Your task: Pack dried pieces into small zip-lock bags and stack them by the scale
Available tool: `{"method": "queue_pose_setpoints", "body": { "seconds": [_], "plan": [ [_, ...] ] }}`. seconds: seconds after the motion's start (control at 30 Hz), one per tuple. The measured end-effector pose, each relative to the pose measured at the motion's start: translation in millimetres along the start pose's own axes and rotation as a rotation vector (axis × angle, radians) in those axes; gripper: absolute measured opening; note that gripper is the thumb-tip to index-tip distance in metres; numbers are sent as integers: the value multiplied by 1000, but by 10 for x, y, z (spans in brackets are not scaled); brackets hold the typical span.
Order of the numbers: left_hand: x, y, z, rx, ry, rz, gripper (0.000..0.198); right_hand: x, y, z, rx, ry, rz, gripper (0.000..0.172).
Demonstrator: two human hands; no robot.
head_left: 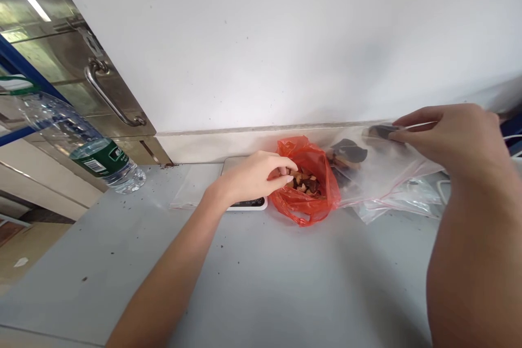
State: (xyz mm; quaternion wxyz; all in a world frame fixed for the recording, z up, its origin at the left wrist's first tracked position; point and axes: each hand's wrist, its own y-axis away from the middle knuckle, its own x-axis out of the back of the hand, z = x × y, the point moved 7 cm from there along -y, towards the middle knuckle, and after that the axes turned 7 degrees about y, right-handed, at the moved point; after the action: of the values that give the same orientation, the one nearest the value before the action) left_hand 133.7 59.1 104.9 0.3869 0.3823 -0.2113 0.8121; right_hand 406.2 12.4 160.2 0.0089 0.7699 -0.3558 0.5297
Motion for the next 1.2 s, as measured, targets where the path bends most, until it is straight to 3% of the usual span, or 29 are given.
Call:
{"method": "queue_pose_setpoints", "body": {
  "seconds": [0.07,0.13,0.27,0.4,0.5,0.67,0.77,0.87,0.97,1.07,1.2],
  "plan": [
    [12,8,-9,1,9,7,33,57,99,-53,-192,-64,-13,26],
    [26,12,-23,2,17,18,33,141,163,-155,-217,-68,32,28],
    [82,16,-59,0,18,72,33,269,180,-213,-135,-45,198,16],
    [162,23,-102,4,70,176,29,326,134,-217,94,-110,462,31],
    [170,17,-156,26,121,211,34,308,106,-180,168,-137,637,34],
    [113,-21,-264,75,221,162,54,272,122,-196,176,-413,704,19],
    [175,-29,-349,128,434,215,70,210,139,-332,212,-649,499,8],
    [235,-4,-433,204,731,257,83,-61,189,-652,352,-724,11,24],
    [234,33,-420,194,849,188,74,-450,364,-934,435,-703,-452,37],
    [250,89,-444,190,766,171,52,-689,512,-1116,472,-689,-626,46],
    [335,161,-581,211,695,232,36,-843,594,-1173,412,-577,-720,49]
  ]
}}
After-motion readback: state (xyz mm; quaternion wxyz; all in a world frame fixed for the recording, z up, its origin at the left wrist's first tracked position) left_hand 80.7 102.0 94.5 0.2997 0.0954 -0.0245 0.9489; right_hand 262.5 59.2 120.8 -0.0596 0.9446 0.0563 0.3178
